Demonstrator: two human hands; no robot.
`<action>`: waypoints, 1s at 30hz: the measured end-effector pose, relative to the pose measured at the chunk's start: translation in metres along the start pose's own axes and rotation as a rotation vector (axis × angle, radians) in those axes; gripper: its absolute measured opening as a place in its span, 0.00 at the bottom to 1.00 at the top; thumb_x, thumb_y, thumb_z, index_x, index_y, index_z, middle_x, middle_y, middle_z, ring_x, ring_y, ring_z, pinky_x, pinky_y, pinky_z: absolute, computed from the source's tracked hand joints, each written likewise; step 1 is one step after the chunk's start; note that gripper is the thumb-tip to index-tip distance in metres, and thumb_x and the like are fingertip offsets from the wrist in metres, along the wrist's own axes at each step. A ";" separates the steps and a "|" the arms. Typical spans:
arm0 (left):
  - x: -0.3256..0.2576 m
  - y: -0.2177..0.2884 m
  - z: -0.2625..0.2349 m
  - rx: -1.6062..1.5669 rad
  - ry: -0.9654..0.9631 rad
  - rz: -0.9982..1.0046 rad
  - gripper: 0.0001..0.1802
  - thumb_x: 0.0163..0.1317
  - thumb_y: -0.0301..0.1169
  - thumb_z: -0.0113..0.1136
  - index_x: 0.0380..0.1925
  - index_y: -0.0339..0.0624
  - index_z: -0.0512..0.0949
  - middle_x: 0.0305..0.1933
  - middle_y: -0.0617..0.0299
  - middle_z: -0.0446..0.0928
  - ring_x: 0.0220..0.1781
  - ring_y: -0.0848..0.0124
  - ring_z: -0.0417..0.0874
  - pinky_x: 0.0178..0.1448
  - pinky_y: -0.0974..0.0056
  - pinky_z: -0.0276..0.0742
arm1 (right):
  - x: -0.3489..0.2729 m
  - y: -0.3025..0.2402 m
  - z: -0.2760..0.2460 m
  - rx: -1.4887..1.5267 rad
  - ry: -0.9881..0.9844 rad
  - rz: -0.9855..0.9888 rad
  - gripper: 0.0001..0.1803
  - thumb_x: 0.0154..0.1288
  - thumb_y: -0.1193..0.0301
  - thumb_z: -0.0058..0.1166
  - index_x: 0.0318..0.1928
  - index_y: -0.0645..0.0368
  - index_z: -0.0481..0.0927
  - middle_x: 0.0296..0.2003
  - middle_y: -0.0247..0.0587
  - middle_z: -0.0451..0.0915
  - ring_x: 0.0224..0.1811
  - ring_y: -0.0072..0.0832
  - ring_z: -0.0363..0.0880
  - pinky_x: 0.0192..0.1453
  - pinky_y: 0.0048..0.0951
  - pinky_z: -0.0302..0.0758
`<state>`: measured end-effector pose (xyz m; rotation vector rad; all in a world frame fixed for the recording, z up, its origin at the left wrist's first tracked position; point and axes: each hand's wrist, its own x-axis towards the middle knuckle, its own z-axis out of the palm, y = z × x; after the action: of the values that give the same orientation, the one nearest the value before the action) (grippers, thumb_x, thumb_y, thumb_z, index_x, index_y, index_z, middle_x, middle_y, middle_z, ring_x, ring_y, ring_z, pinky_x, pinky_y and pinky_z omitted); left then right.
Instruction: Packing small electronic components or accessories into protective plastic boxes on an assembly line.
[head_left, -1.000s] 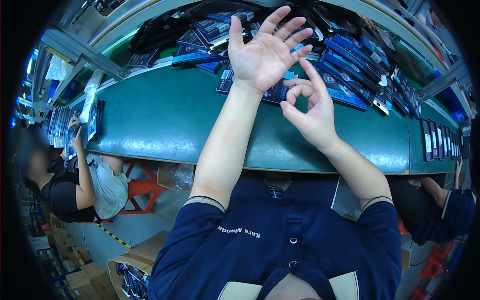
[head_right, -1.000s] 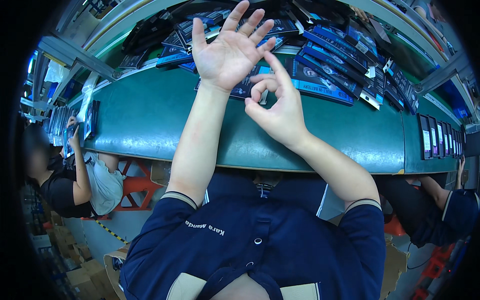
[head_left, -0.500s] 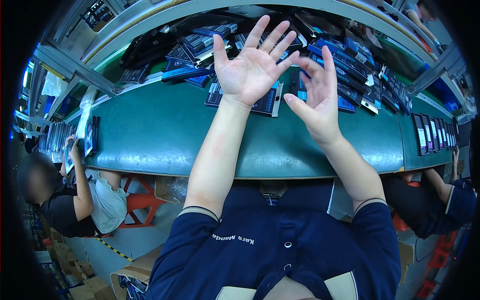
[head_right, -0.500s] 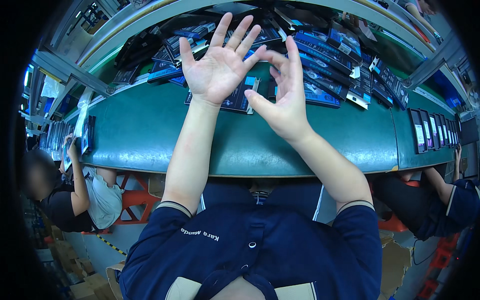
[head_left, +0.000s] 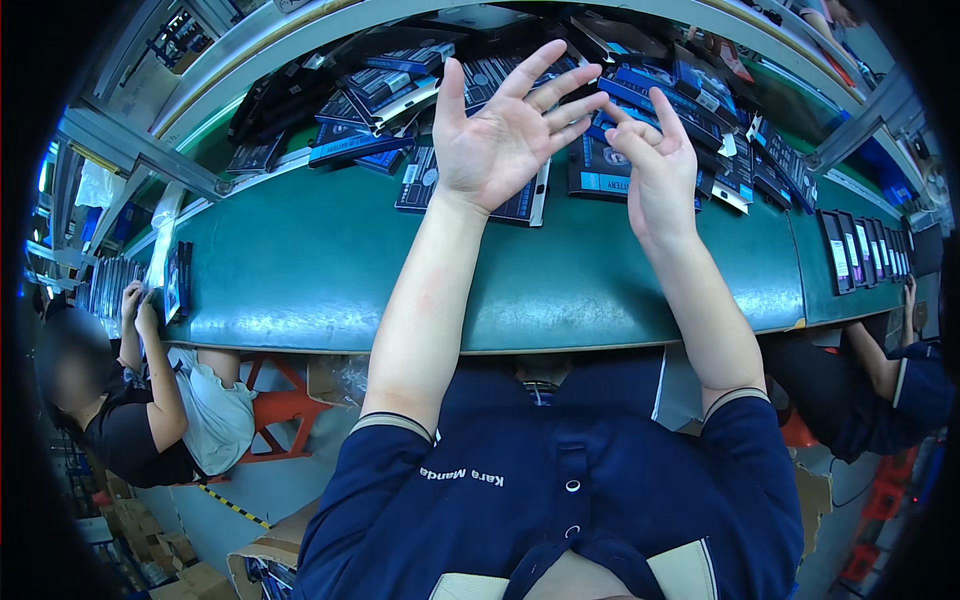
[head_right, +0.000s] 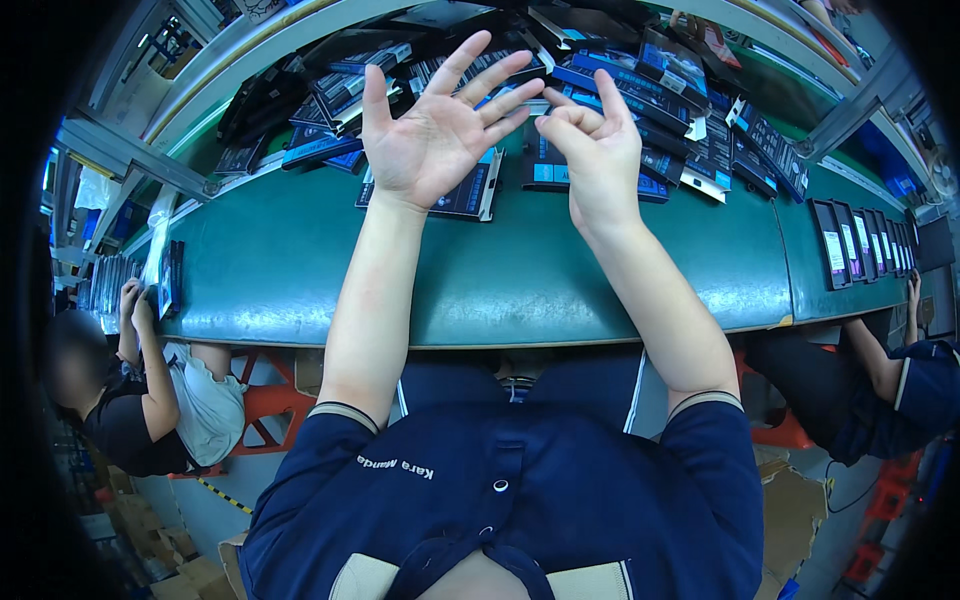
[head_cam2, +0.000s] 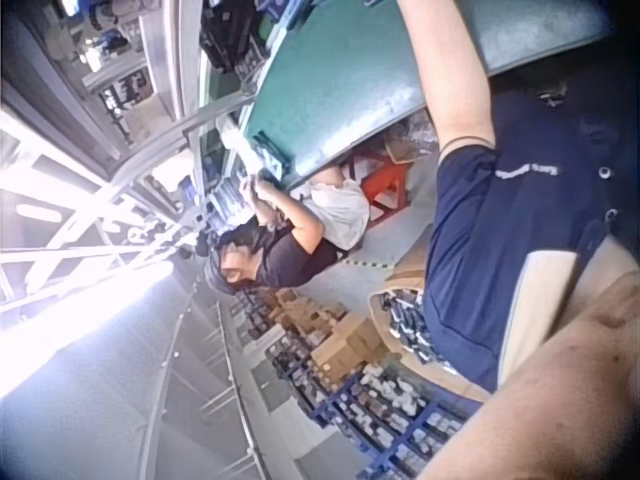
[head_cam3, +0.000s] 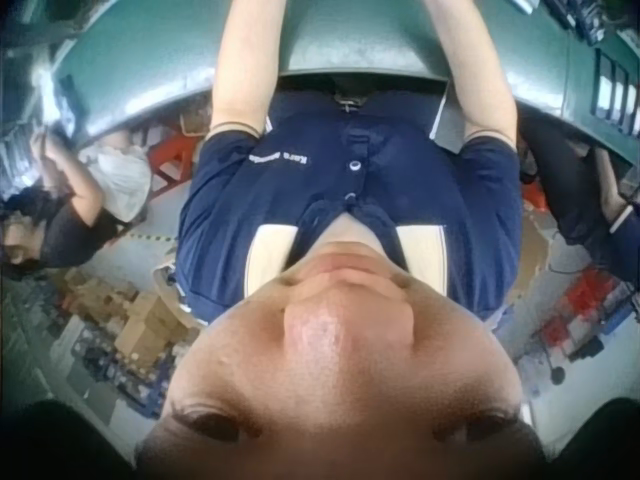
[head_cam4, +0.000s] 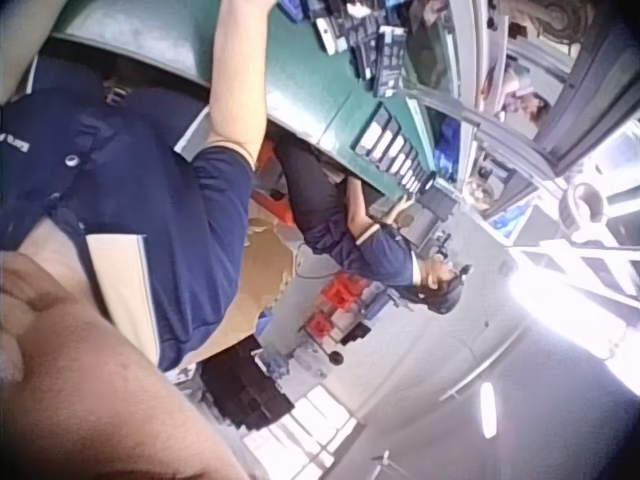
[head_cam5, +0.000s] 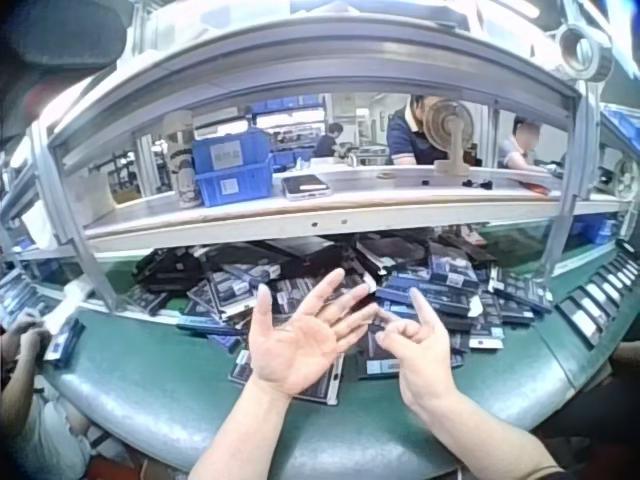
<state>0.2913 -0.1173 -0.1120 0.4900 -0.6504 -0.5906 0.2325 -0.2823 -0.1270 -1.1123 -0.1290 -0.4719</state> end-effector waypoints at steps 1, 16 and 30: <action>0.001 -0.001 0.001 0.021 -0.005 -0.012 0.56 0.60 0.77 0.29 0.75 0.45 0.53 0.77 0.39 0.52 0.78 0.40 0.50 0.80 0.42 0.43 | 0.003 0.000 -0.004 0.000 -0.017 0.014 0.54 0.58 0.85 0.60 0.74 0.74 0.34 0.37 0.39 0.81 0.65 0.38 0.72 0.71 0.36 0.63; 0.002 -0.004 0.002 0.162 0.039 0.016 0.57 0.59 0.77 0.32 0.76 0.43 0.51 0.77 0.40 0.51 0.77 0.44 0.53 0.80 0.45 0.45 | 0.013 0.000 -0.022 0.205 -0.001 0.298 0.52 0.57 0.81 0.62 0.74 0.71 0.40 0.48 0.54 0.79 0.61 0.37 0.76 0.72 0.33 0.61; 0.002 -0.007 0.001 0.093 0.058 -0.021 0.57 0.59 0.77 0.31 0.76 0.44 0.52 0.78 0.40 0.47 0.78 0.39 0.50 0.79 0.44 0.45 | 0.019 0.011 -0.033 0.320 0.086 0.452 0.10 0.62 0.74 0.61 0.42 0.65 0.79 0.43 0.44 0.81 0.59 0.36 0.76 0.75 0.36 0.55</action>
<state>0.2895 -0.1234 -0.1151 0.5997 -0.6200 -0.5652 0.2496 -0.3128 -0.1446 -0.7733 0.1195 -0.0872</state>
